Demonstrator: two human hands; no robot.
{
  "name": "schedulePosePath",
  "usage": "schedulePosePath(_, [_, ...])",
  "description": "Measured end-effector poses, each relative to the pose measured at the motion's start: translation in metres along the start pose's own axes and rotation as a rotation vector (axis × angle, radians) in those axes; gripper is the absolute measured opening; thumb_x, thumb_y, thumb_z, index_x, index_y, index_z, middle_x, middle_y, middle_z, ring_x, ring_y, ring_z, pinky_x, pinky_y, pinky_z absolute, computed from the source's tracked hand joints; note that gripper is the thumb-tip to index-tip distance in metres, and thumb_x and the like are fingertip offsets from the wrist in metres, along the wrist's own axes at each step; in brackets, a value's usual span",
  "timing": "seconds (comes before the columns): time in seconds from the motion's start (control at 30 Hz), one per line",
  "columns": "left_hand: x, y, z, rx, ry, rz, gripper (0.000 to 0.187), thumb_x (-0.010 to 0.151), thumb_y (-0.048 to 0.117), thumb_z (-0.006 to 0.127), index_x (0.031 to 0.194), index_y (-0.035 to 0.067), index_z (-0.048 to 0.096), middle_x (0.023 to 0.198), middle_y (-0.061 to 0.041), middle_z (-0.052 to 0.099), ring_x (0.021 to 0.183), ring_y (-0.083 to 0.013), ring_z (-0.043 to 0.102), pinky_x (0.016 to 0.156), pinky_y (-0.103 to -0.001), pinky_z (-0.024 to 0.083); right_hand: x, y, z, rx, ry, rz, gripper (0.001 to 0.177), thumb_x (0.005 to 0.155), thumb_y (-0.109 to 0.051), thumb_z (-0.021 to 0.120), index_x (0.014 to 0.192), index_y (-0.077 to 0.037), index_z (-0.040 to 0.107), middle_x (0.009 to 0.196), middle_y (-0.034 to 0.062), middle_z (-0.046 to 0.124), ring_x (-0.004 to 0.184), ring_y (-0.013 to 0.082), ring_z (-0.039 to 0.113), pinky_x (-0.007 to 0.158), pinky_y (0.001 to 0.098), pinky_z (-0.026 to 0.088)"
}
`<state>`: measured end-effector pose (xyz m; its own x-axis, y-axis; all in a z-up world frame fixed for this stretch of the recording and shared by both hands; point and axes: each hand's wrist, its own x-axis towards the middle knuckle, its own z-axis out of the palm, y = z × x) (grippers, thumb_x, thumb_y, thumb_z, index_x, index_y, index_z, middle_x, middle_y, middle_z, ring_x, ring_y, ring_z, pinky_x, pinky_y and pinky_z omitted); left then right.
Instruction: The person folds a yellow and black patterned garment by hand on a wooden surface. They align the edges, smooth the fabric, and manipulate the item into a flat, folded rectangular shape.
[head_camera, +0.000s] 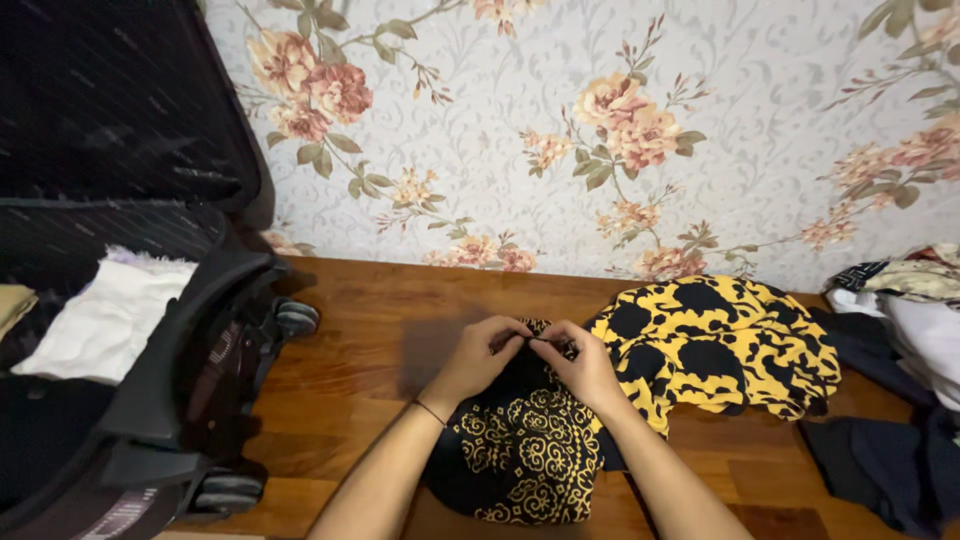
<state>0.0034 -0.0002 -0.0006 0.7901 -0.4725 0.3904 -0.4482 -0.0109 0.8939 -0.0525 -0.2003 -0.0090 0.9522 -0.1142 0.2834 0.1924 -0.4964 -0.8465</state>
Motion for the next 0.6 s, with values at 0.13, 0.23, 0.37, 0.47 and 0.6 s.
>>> schedulePosePath(0.13, [0.001,-0.001,-0.003,-0.044,0.012,0.015,0.014,0.094,0.006,0.068,0.106,0.003,0.073,0.094,-0.004,0.075,0.080,-0.0088,0.067,0.073,-0.025,0.055,0.008,0.031,0.001,0.245,0.004,-0.023,0.013,0.094,-0.007,0.076,0.094,-0.002,0.064,0.083,0.0006,0.061,0.079,0.0059,0.055,0.071,0.0236,0.045])
schedulePosePath(0.23, [0.001,0.002,-0.004,0.004,0.024,0.001,0.014,0.094,0.005,0.069,0.106,0.002,0.074,0.093,-0.006,0.076,0.081,-0.0106,0.069,0.074,-0.026,0.056,0.008,0.034,-0.001,0.376,0.000,0.004,0.012,0.092,-0.005,0.075,0.096,-0.004,0.063,0.087,-0.0021,0.064,0.083,0.0039,0.059,0.076,0.0216,0.048])
schedulePosePath(0.37, [0.005,-0.004,-0.002,-0.053,-0.014,-0.017,0.018,0.094,0.003,0.068,0.111,0.002,0.074,0.100,-0.007,0.078,0.091,-0.0112,0.073,0.080,-0.027,0.059,0.007,0.013,-0.004,0.328,-0.032,0.074,0.019,0.083,-0.006,0.081,0.097,-0.002,0.069,0.091,0.0005,0.070,0.087,0.0098,0.063,0.080,0.0261,0.050])
schedulePosePath(0.47, [0.002,-0.013,0.002,-0.227,-0.072,-0.053,0.022,0.093,0.000,0.069,0.114,0.000,0.073,0.106,-0.008,0.076,0.096,-0.0115,0.072,0.085,-0.027,0.059,0.006,-0.006,-0.012,0.138,-0.092,0.009,0.030,0.073,-0.006,0.086,0.099,-0.003,0.072,0.097,0.0012,0.074,0.096,0.0126,0.067,0.089,0.0276,0.051])
schedulePosePath(0.6, [0.004,-0.020,0.007,-0.439,-0.103,-0.040,0.026,0.093,-0.002,0.069,0.119,-0.001,0.070,0.112,-0.005,0.075,0.101,-0.0109,0.071,0.089,-0.026,0.057,-0.002,-0.022,-0.015,0.120,-0.177,-0.012,0.029,0.071,-0.004,0.087,0.096,-0.002,0.074,0.096,0.0034,0.076,0.098,0.0138,0.069,0.092,0.0285,0.050])
